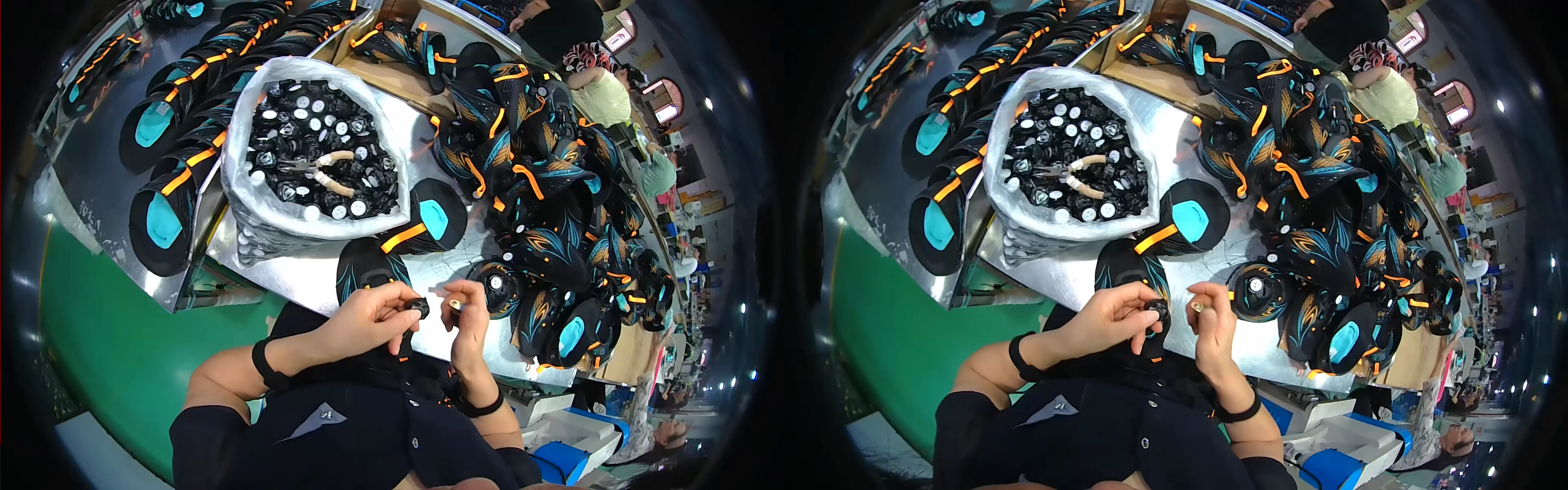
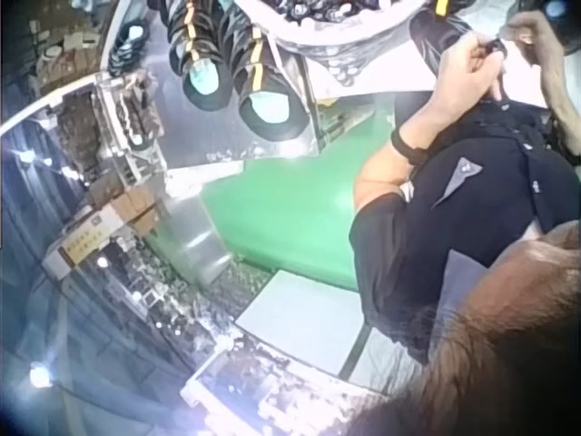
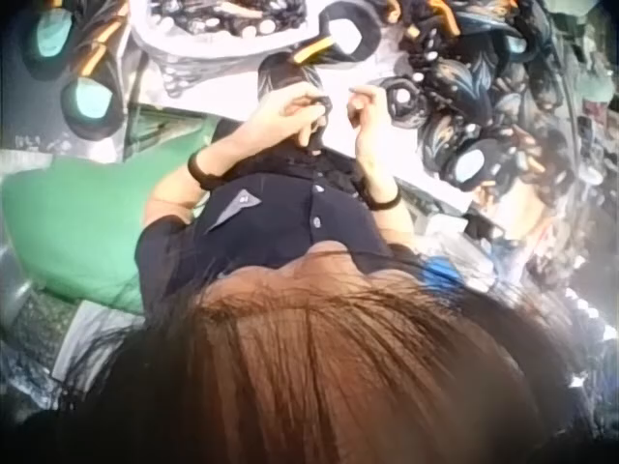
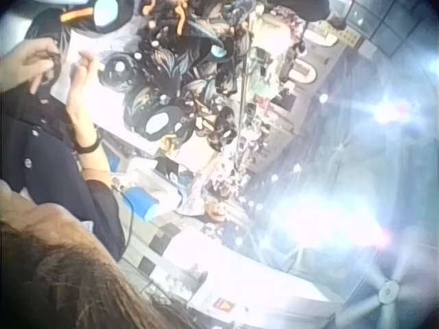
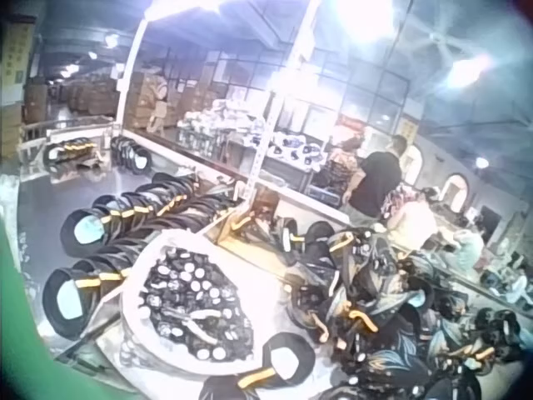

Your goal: The worker attaches small plastic components to the outer shells of athletic-style footwear at an assembly bench.

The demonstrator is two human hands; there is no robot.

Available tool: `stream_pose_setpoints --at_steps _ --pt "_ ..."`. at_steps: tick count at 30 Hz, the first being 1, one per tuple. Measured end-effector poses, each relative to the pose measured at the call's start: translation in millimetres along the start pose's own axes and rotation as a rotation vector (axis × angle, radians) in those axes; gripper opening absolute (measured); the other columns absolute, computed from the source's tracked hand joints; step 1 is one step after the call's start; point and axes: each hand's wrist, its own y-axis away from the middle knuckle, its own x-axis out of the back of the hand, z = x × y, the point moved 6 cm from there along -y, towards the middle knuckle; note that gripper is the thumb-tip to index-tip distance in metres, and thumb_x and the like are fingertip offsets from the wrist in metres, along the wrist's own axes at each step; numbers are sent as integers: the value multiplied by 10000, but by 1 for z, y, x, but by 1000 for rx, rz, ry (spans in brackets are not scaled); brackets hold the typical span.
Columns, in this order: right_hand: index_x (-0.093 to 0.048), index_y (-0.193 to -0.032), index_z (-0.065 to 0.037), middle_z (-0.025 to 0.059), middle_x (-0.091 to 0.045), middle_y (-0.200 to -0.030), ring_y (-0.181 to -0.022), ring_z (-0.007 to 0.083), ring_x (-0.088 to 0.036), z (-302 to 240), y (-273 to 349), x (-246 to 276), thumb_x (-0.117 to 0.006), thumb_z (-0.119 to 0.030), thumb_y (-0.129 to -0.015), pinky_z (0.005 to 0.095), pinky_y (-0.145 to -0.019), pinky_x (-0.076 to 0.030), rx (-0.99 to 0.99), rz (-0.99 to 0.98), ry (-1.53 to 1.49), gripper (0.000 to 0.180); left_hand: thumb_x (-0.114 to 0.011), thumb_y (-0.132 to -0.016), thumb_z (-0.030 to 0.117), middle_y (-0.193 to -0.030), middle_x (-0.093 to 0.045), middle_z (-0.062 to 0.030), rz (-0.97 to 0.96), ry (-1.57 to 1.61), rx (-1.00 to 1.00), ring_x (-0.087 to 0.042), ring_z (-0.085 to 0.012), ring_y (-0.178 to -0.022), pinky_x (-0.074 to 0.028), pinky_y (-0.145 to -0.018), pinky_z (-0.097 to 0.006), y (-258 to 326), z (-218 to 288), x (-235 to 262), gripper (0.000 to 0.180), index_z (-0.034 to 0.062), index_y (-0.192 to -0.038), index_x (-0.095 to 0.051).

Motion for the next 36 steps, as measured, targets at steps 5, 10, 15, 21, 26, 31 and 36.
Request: stream_pose_setpoints --at_steps 5,10,15,21,26,31,36 --pt "-487 -1028 2 14 -496 -594 -494 69 -416 4 -11 -8 -332 -283 -1011 231 -469 -323 -90 -21 52 324 -643 -865 75 -624 -526 7 113 -405 -206 -472 -37 -526 -383 -476 -218 1 15 -4 141 -19 -965 -609" --pt "-477 -1039 27 41 -529 -612 -504 82 -448 2 -11 -7 -332 -228 -1000 233 -482 -357 -16 -32 92 295 -667 -831 60 -594 -514 10 113 -519 -266 -458 -35 -499 -362 -463 -215 0 19 -7 127 -11 -922 -613" --pt "-485 -1034 30 46 -535 -623 -510 84 -460 1 -9 -8 -332 -217 -998 232 -488 -363 5 -72 105 293 -681 -817 88 -548 -464 -1 111 -501 -228 -439 -70 -481 -360 -462 -249 -2 16 -7 120 4 -860 -607" --pt "-490 -1033 30 49 -538 -619 -512 92 -466 2 -7 -7 -330 -205 -995 237 -490 -366 4 -73 97 287 -676 -820 80 -541 -466 -1 112 -538 -277 -435 -65 -475 -352 -456 -249 -3 16 -8 114 2 -859 -603" --pt "-491 -1033 30 51 -536 -617 -513 94 -466 5 -5 -5 -327 -200 -993 241 -493 -366 -4 -57 69 285 -675 -820 73 -552 -479 0 141 -519 -239 -446 -58 -483 -356 -457 -238 -3 17 -7 125 -8 -875 -596" --pt "-493 -1033 29 49 -526 -626 -522 90 -463 3 -5 -6 -327 -202 -997 240 -496 -364 -17 -77 74 287 -679 -818 85 -571 -501 -6 143 -531 -248 -466 -62 -489 -372 -464 -235 -4 16 -8 137 -9 -877 -599" --pt "-494 -1035 28 50 -526 -637 -524 89 -462 4 -4 -6 -329 -198 -997 239 -496 -364 -25 -80 66 282 -681 -817 99 -581 -517 -13 150 -558 -261 -486 -71 -492 -386 -468 -240 -4 17 -8 149 -9 -883 -601"
